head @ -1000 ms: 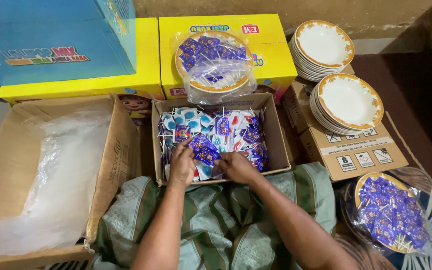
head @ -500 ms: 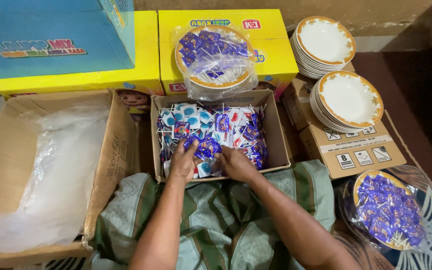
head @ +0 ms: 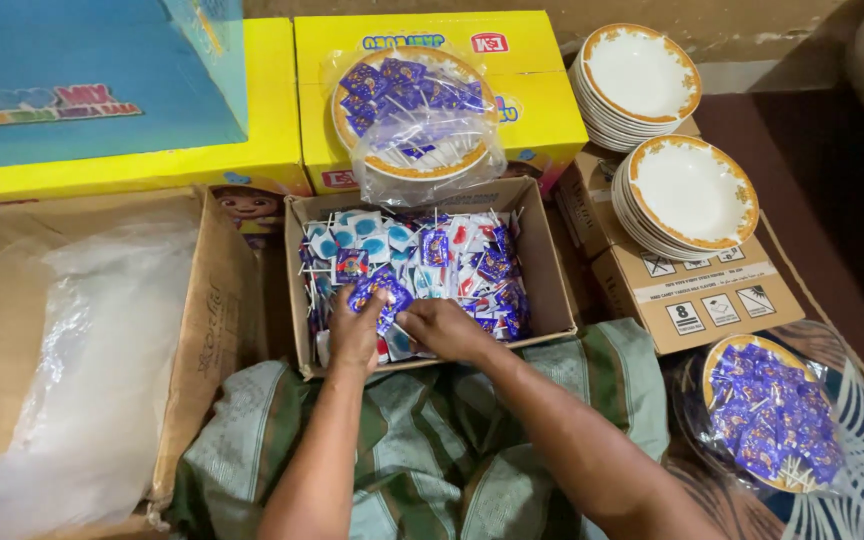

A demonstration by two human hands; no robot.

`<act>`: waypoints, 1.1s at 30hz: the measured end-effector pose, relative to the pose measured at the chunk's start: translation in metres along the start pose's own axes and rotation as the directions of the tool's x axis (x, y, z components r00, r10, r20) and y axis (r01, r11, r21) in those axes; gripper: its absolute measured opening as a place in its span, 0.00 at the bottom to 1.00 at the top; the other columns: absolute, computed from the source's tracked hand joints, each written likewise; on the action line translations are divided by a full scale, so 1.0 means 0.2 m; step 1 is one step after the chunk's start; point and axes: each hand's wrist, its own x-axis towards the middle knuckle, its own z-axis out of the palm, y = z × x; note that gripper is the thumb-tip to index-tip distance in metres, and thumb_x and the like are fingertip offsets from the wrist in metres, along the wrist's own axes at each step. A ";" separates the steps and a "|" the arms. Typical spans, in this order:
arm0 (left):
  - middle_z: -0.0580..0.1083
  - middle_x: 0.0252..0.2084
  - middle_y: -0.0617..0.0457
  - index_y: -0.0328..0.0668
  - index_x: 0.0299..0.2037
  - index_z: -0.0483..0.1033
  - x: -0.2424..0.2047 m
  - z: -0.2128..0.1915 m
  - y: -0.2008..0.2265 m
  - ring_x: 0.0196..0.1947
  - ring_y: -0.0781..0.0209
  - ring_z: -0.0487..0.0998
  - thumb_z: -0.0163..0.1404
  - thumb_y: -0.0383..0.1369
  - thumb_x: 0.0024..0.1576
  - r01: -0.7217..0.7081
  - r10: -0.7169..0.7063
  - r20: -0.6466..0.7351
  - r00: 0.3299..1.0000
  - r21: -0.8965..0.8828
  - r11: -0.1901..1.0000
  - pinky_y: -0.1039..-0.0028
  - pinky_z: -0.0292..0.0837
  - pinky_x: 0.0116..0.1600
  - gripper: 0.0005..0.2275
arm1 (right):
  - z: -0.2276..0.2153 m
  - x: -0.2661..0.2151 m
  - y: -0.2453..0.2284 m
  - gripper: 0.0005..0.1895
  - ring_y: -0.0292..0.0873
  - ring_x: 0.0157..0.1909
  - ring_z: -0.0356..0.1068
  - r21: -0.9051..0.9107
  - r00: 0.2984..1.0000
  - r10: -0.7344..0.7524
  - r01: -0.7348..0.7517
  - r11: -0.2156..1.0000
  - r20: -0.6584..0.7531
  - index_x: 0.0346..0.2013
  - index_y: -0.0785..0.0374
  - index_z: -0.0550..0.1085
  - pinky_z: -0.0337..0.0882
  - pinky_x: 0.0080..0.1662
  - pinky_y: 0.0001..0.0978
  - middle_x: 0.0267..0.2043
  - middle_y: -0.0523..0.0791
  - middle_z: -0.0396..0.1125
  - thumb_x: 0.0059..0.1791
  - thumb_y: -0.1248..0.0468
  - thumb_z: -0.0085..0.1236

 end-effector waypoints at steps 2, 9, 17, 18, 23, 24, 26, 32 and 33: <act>0.69 0.33 0.49 0.40 0.43 0.75 -0.05 0.03 0.08 0.32 0.60 0.73 0.68 0.31 0.48 -0.003 0.002 -0.027 1.000 -0.036 0.999 0.72 0.74 0.34 0.16 | -0.06 0.03 -0.01 0.17 0.49 0.34 0.77 0.061 0.997 0.005 0.000 0.998 -0.075 0.35 0.59 0.80 0.75 0.43 0.41 0.24 0.48 0.76 0.51 0.50 0.53; 0.72 0.31 0.47 0.36 0.42 0.76 -0.01 0.02 0.02 0.30 0.59 0.74 0.65 0.28 0.50 -0.010 0.011 -0.070 0.997 0.005 1.000 0.71 0.73 0.35 0.13 | -0.20 0.37 0.24 0.26 0.55 0.55 0.73 0.141 0.815 0.305 -0.272 0.952 -0.492 0.47 0.55 0.77 0.71 0.57 0.48 0.44 0.48 0.75 0.42 0.43 0.63; 0.73 0.36 0.44 0.37 0.49 0.74 -0.02 -0.02 0.04 0.35 0.53 0.77 0.66 0.29 0.50 0.063 -0.065 -0.050 0.997 -0.049 0.997 0.63 0.78 0.40 0.18 | -0.20 0.43 0.41 0.10 0.52 0.45 0.76 0.067 0.813 0.199 -0.194 0.979 -0.547 0.33 0.54 0.75 0.72 0.51 0.43 0.32 0.46 0.75 0.42 0.55 0.61; 0.73 0.36 0.44 0.36 0.48 0.75 -0.03 -0.02 0.07 0.35 0.53 0.78 0.66 0.29 0.50 0.062 -0.063 -0.045 0.997 -0.026 0.998 0.63 0.78 0.39 0.18 | -0.23 0.39 0.38 0.06 0.51 0.41 0.76 0.126 0.805 0.150 -0.095 0.988 -0.574 0.30 0.59 0.73 0.72 0.49 0.42 0.27 0.47 0.74 0.42 0.61 0.58; 0.74 0.38 0.44 0.40 0.50 0.76 -0.04 -0.02 0.07 0.36 0.53 0.78 0.66 0.31 0.49 0.061 -0.059 -0.040 0.997 0.040 0.997 0.64 0.78 0.39 0.19 | -0.32 0.19 0.24 0.12 0.38 0.30 0.67 0.404 0.844 -0.040 0.297 0.865 -0.536 0.41 0.66 0.75 0.69 0.32 0.25 0.26 0.46 0.66 0.43 0.73 0.54; 0.74 0.39 0.43 0.43 0.51 0.77 -0.01 -0.02 0.03 0.37 0.52 0.80 0.67 0.32 0.49 0.058 -0.055 -0.032 0.998 0.070 0.996 0.63 0.78 0.39 0.20 | -0.33 0.15 0.19 0.14 0.39 0.30 0.67 0.420 0.859 -0.097 0.341 0.841 -0.503 0.42 0.66 0.79 0.68 0.32 0.26 0.26 0.48 0.68 0.45 0.73 0.52; 0.75 0.40 0.42 0.43 0.52 0.77 0.00 -0.02 0.01 0.37 0.51 0.80 0.66 0.30 0.50 0.073 -0.073 -0.007 0.997 0.038 0.997 0.61 0.79 0.38 0.20 | -0.39 0.05 0.07 0.14 0.39 0.33 0.68 0.383 0.907 -0.184 0.334 0.861 -0.378 0.43 0.67 0.80 0.70 0.36 0.27 0.29 0.48 0.70 0.45 0.74 0.52; 0.76 0.41 0.40 0.40 0.57 0.73 0.00 -0.02 0.03 0.36 0.51 0.80 0.62 0.23 0.52 0.163 -0.144 0.219 0.965 -0.068 0.984 0.59 0.82 0.39 0.22 | -0.36 0.05 -0.14 0.27 0.49 0.40 0.76 -0.024 0.955 -0.293 0.292 0.956 -0.053 0.60 0.51 0.73 0.73 0.48 0.43 0.37 0.50 0.76 0.46 0.71 0.61; 0.76 0.40 0.41 0.40 0.57 0.72 0.02 -0.02 0.00 0.35 0.52 0.80 0.62 0.22 0.52 0.185 -0.152 0.259 0.954 -0.111 0.976 0.60 0.82 0.39 0.22 | -0.32 0.07 -0.16 0.30 0.51 0.44 0.78 -0.086 0.961 -0.268 0.262 0.961 -0.064 0.62 0.47 0.71 0.73 0.51 0.46 0.39 0.48 0.77 0.46 0.68 0.63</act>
